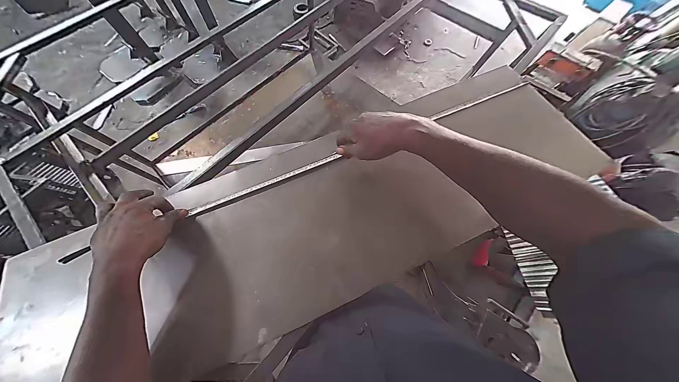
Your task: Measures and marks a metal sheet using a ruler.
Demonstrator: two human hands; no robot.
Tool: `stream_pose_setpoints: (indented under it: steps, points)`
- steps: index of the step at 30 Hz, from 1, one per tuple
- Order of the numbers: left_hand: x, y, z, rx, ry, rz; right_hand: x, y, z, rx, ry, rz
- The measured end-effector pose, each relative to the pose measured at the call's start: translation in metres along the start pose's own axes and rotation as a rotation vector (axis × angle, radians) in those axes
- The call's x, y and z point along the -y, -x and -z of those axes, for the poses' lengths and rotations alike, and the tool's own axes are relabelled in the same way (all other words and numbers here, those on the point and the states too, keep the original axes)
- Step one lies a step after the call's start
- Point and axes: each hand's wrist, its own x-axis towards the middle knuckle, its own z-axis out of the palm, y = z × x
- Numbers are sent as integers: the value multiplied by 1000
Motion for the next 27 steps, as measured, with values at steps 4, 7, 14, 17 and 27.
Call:
stream_pose_setpoints:
  steps: [4, 7, 14, 17, 27]
  points:
    - [1, 0, 0, 38, -11, -29, 0, -37, -3, 78, 79, 10]
    - [-1, 0, 1, 41, -9, -69, 6, -53, -3, 124, 113, 21]
    - [-6, 6, 3, 49, -4, -2, 18, -69, 3, 170, 143, 47]
    - [-13, 8, 7, 35, 22, -3, 22, -72, 4, 180, 162, 50]
    - [-3, 6, -1, 37, 6, -2, 28, -76, 7, 203, 192, 78]
